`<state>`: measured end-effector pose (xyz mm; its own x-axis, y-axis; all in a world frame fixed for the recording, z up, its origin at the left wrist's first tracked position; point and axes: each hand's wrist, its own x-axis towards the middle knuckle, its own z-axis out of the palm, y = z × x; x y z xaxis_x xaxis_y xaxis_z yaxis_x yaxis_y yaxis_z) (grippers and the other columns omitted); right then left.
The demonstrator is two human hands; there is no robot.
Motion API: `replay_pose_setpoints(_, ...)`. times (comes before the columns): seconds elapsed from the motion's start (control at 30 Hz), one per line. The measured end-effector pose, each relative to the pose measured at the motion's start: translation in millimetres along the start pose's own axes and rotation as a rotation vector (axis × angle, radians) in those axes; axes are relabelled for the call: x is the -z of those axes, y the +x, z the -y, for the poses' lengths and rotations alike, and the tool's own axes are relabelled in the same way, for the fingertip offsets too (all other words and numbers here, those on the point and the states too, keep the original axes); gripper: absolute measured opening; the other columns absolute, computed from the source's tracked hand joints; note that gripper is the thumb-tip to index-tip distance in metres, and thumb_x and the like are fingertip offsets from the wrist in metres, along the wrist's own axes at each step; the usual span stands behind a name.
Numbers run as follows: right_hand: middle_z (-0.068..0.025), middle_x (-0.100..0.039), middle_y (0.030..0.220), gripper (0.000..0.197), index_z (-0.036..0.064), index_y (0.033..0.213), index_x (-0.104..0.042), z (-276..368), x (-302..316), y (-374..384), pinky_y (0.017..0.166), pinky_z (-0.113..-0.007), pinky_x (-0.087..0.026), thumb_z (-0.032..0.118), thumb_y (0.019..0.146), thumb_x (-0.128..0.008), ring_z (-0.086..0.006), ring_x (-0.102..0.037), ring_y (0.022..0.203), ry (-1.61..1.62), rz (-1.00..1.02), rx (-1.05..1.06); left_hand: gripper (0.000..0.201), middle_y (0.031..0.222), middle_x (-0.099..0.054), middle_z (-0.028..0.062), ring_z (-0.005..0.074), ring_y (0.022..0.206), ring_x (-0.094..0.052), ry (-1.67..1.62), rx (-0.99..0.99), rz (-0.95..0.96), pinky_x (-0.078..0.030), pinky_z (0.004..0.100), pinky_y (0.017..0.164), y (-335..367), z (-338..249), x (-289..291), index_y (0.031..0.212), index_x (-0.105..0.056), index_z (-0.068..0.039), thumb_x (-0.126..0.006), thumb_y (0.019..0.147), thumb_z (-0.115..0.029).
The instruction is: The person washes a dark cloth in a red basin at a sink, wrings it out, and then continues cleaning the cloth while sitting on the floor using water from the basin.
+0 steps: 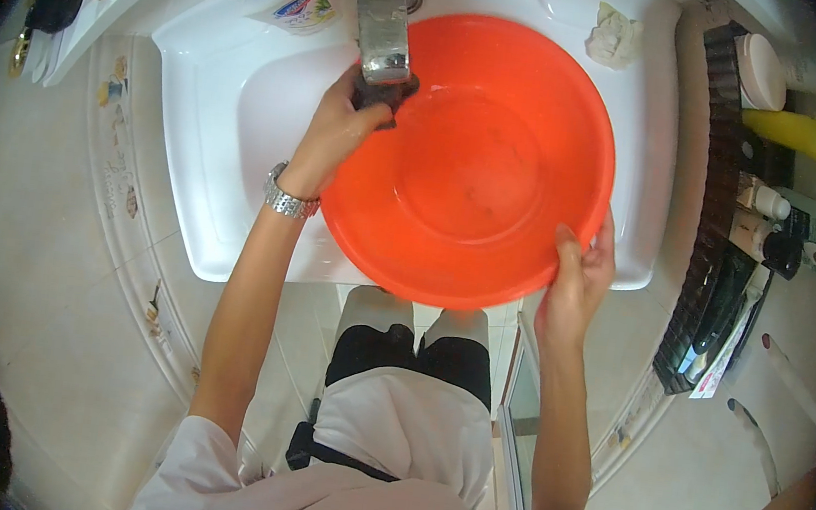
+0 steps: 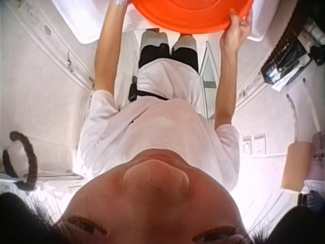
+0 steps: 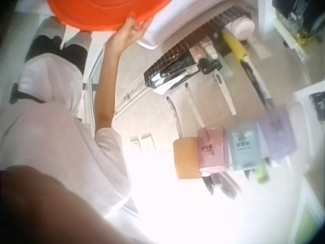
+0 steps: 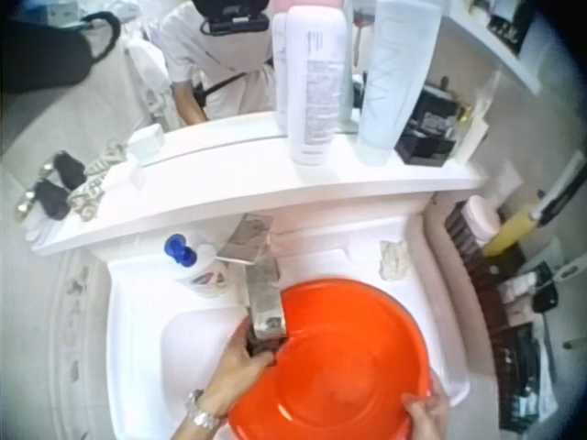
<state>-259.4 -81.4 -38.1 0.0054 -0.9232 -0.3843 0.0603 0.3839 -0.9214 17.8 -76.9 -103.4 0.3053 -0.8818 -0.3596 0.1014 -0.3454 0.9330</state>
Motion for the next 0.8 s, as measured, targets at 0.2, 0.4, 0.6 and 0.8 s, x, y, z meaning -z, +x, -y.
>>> replay_pose_setpoints(0.2,-0.0134,-0.057,0.13,0.048,-0.0035,0.138,-0.041,-41,-11,29,0.103,-0.033,-0.042,0.006,0.094,-0.055,-0.0194,-0.056,0.117,0.073,0.071,-0.126,0.029,0.099,-0.061,0.0073,0.0149,0.089,-0.06,0.163,0.127,0.104,-0.05,0.0289,0.081,0,-8,-7,0.113,-0.053,-0.001,-0.056,0.087,-0.014)
replay_pose_setpoints(0.4,-0.0112,-0.063,0.107,0.046,0.0031,0.137,-0.046,-14,-16,33,0.084,-0.031,-0.049,0.012,0.093,-0.057,-0.0167,-0.061,0.095,-0.793,-0.089,0.36,0.024,0.09,-0.06,0.0071,0.016,0.078,-0.059,-0.651,0.391,0.1,-0.05,0.0294,0.07,8,1,-9,0.107,-0.056,0.001,-0.049,0.087,-0.01)
replay_pose_setpoints(0.6,-0.0144,-0.063,0.104,0.038,0.0009,0.125,-0.055,-19,-108,68,0.084,-0.032,-0.048,0.023,0.094,-0.052,-0.0206,-0.06,0.095,-0.562,0.353,-0.079,0.018,0.092,-0.063,0.0063,0.0141,0.078,-0.06,-0.403,0.255,0.005,-0.051,0.0291,0.068,16,28,-14,0.102,-0.059,-0.001,-0.055,0.091,-0.014)
replay_pose_setpoints(0.8,-0.0158,-0.065,0.101,0.043,-0.0007,0.117,-0.058,-105,-153,133,0.08,-0.037,-0.049,0.034,0.094,-0.048,-0.0239,-0.062,0.091,-0.415,0.413,-0.397,0.016,0.092,-0.062,0.0006,0.0116,0.084,-0.057,-0.623,0.336,-0.053,-0.047,0.0293,0.073,18,24,-20,0.1,-0.063,-0.01,-0.057,0.095,-0.023)
